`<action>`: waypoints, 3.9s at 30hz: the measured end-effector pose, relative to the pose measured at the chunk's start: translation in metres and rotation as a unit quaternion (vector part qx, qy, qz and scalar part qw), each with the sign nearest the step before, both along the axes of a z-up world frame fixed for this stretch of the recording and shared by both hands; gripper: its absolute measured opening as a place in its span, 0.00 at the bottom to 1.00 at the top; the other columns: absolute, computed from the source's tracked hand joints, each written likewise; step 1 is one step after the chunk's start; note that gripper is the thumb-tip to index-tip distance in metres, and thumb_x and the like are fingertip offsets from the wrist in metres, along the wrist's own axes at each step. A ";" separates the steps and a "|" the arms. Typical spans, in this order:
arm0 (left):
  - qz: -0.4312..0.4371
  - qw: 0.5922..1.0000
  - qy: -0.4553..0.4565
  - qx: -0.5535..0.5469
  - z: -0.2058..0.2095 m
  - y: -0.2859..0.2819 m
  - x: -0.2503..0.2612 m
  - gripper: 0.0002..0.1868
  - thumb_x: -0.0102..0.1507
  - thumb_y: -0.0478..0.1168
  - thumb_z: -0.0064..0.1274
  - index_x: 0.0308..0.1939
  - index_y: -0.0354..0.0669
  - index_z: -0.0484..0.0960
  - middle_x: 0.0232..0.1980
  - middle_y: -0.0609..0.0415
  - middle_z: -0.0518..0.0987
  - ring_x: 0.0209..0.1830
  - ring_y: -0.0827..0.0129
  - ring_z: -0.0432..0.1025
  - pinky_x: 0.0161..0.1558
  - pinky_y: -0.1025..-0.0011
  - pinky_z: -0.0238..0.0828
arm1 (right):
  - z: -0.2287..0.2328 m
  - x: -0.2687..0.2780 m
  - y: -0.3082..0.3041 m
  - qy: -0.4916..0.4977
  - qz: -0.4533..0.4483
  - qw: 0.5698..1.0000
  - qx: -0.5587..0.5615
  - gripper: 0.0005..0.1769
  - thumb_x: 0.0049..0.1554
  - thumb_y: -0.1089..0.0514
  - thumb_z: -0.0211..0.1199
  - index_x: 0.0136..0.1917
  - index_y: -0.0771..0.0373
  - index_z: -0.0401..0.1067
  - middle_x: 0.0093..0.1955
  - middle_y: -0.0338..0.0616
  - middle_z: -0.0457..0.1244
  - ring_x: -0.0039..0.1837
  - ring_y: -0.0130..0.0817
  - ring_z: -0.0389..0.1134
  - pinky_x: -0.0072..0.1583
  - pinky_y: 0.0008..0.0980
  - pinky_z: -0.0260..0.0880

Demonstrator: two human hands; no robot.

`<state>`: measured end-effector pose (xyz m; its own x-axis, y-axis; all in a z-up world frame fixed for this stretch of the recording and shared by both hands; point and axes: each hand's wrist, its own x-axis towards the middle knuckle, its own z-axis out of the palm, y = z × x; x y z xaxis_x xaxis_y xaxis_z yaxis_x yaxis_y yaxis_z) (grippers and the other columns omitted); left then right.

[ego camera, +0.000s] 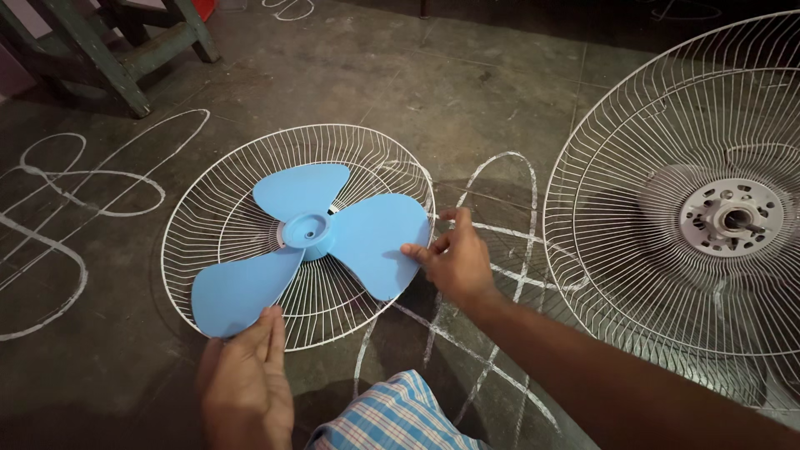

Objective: The person disassembles a blue and white electric fan by removing the front grille, unscrewing the central nut, and detaching the fan blades. The person then removes the rear grille and begins to loosen a screw on the motor housing with a screwdriver.

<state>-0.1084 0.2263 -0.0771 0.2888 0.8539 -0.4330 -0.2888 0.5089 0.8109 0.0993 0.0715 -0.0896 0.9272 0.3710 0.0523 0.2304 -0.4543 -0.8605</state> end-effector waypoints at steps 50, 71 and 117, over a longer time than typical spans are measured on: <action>-0.363 0.811 0.227 0.398 -0.015 -0.277 0.181 0.49 0.56 0.48 0.65 0.73 0.34 0.57 0.57 0.43 0.82 0.60 0.55 0.75 0.62 0.62 0.66 | 0.003 0.031 -0.521 0.019 -0.186 0.982 -0.024 0.20 0.67 0.54 0.59 0.61 0.74 0.66 0.42 0.66 0.66 0.40 0.47 0.68 0.38 0.45 0.72; -0.493 0.833 0.087 0.234 -0.032 -0.281 0.178 0.56 0.48 0.38 0.71 0.75 0.44 0.55 0.66 0.46 0.73 0.61 0.62 0.74 0.60 0.65 0.70 | 0.015 0.017 -0.505 0.087 -0.227 0.968 0.067 0.32 0.61 0.55 0.58 0.76 0.61 0.57 0.45 0.53 0.71 0.40 0.38 0.73 0.39 0.36 0.70; -0.312 0.758 0.307 0.483 -0.015 -0.247 0.160 0.17 0.59 0.41 0.60 0.52 0.47 0.82 0.42 0.51 0.87 0.40 0.58 0.82 0.46 0.60 0.76 | 0.058 -0.029 -0.476 -0.381 -0.290 0.847 -0.231 0.41 0.49 0.52 0.74 0.70 0.67 0.61 0.70 0.58 0.57 0.74 0.52 0.57 0.73 0.49 0.60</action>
